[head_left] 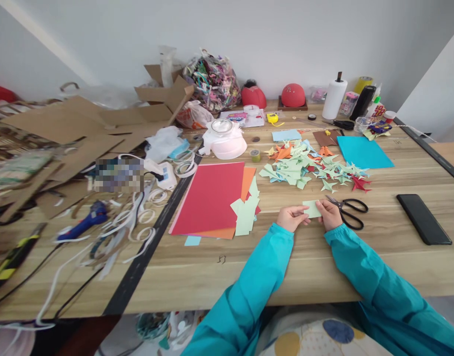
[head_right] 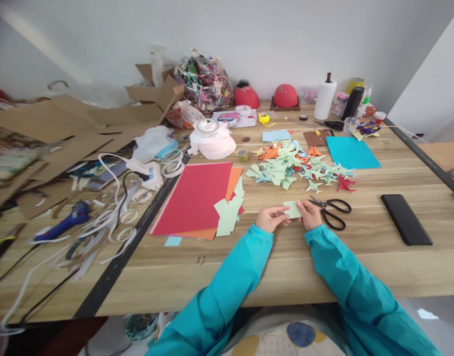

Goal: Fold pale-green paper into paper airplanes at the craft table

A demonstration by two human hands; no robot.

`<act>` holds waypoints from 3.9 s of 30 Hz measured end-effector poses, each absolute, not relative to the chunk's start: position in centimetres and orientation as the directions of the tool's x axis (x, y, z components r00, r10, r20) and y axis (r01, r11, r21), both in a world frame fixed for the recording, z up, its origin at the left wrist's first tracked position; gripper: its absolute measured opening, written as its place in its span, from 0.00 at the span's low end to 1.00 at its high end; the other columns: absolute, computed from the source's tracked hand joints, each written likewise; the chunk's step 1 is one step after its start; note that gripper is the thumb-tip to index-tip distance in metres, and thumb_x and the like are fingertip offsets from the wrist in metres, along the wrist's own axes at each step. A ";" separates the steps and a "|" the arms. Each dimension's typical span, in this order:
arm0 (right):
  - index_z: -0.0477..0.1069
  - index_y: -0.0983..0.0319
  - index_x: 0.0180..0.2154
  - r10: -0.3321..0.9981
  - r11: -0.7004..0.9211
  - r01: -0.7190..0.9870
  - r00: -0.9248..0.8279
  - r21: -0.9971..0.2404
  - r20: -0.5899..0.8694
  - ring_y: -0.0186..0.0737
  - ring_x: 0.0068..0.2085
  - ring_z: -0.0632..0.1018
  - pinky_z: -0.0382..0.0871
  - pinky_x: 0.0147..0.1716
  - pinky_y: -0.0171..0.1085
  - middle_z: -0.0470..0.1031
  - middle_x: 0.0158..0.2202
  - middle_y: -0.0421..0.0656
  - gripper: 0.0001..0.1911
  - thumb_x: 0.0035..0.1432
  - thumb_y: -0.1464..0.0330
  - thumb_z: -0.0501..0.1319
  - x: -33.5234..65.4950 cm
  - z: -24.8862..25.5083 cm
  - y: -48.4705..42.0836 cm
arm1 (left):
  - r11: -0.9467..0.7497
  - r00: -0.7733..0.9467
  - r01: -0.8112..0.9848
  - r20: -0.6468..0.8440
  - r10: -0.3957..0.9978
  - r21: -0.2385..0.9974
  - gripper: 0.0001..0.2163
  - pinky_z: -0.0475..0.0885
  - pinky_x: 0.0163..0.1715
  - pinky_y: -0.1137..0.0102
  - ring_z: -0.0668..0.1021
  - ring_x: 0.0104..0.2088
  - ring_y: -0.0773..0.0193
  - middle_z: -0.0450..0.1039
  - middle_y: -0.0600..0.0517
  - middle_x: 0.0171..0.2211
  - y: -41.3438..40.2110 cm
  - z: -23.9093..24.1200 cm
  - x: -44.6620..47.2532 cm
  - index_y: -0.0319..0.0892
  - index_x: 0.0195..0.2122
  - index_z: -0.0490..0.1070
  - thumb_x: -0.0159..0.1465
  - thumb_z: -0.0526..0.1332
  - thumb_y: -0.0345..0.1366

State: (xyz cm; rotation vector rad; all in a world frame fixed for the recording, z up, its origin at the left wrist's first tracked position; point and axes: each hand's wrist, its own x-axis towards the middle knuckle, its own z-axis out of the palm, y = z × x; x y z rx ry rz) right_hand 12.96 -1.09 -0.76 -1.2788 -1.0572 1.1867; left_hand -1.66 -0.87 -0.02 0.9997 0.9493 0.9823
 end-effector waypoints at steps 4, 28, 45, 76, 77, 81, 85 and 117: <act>0.67 0.63 0.26 0.991 -0.064 -0.054 0.114 -0.997 -0.069 0.28 0.12 0.63 0.54 0.09 0.30 0.65 0.14 0.35 0.22 0.45 0.49 0.60 13.1 -1.1 -1.0 | 0.250 0.259 -0.256 -0.183 0.948 0.934 0.21 0.74 0.24 0.70 0.77 0.21 0.65 0.75 0.50 0.21 -0.8 0.2 -1.9 0.34 0.37 0.75 0.42 0.71 0.39; 0.66 0.61 0.26 0.997 -0.056 -0.043 0.057 -0.998 -0.058 0.30 0.13 0.64 0.58 0.12 0.31 0.65 0.12 0.35 0.22 0.46 0.48 0.59 12.9 -0.2 -1.3 | 0.191 0.260 -0.278 -0.118 0.958 0.941 0.24 0.72 0.42 0.62 0.78 0.36 0.56 0.77 0.43 0.37 -0.8 -0.2 -1.7 0.35 0.36 0.76 0.35 0.73 0.30; 0.66 0.61 0.26 0.996 -0.073 -0.086 0.053 -0.994 -0.078 0.30 0.13 0.65 0.57 0.11 0.31 0.65 0.13 0.35 0.22 0.47 0.48 0.59 13.0 -0.7 -1.3 | 0.190 0.243 -0.294 -0.119 0.963 0.937 0.23 0.72 0.42 0.63 0.79 0.36 0.57 0.77 0.44 0.35 -0.9 0.0 -1.8 0.35 0.35 0.76 0.35 0.73 0.31; 0.67 0.59 0.38 1.000 0.010 -0.187 0.021 -0.982 0.006 0.32 0.20 0.71 0.64 0.19 0.33 0.70 0.26 0.36 0.17 0.44 0.62 0.64 12.8 0.3 -1.7 | 0.216 0.155 -0.340 -0.172 0.973 0.915 0.21 0.76 0.35 0.63 0.78 0.32 0.58 0.78 0.46 0.31 -0.2 -0.5 -2.0 0.35 0.33 0.77 0.39 0.71 0.43; 0.68 0.59 0.38 1.000 0.011 -0.182 0.014 -0.983 0.009 0.32 0.20 0.71 0.64 0.19 0.33 0.70 0.25 0.36 0.16 0.44 0.63 0.64 12.8 0.2 -1.7 | 0.219 0.163 -0.341 -0.172 0.972 0.914 0.21 0.76 0.35 0.62 0.78 0.32 0.58 0.78 0.46 0.31 -0.2 -0.3 -2.0 0.35 0.33 0.77 0.40 0.71 0.43; 0.69 0.60 0.38 1.000 -0.004 -0.203 -0.017 -0.979 0.000 0.34 0.22 0.72 0.64 0.20 0.34 0.70 0.24 0.37 0.15 0.47 0.62 0.62 13.1 -0.2 -1.7 | 0.262 0.197 -0.385 -0.198 0.960 0.885 0.22 0.75 0.38 0.60 0.78 0.33 0.57 0.78 0.44 0.34 -0.4 0.2 -2.0 0.35 0.34 0.77 0.42 0.70 0.44; 0.69 0.60 0.38 1.000 -0.005 -0.220 -0.020 -0.975 0.000 0.33 0.22 0.72 0.63 0.20 0.33 0.71 0.24 0.37 0.15 0.47 0.63 0.62 13.2 -0.4 -1.6 | 0.276 0.213 -0.397 -0.205 0.955 0.875 0.22 0.74 0.39 0.60 0.78 0.35 0.55 0.77 0.44 0.35 -0.4 0.1 -2.0 0.34 0.35 0.77 0.43 0.69 0.46; 0.72 0.58 0.30 0.908 0.419 0.183 -0.061 -0.890 0.415 0.37 0.31 0.71 0.65 0.27 0.36 0.69 0.30 0.42 0.11 0.47 0.77 0.54 13.5 -1.3 -1.2 | 0.258 0.137 -0.389 -0.221 0.965 0.885 0.21 0.75 0.29 0.63 0.78 0.24 0.60 0.74 0.50 0.21 -0.2 0.0 -2.1 0.35 0.30 0.72 0.40 0.70 0.44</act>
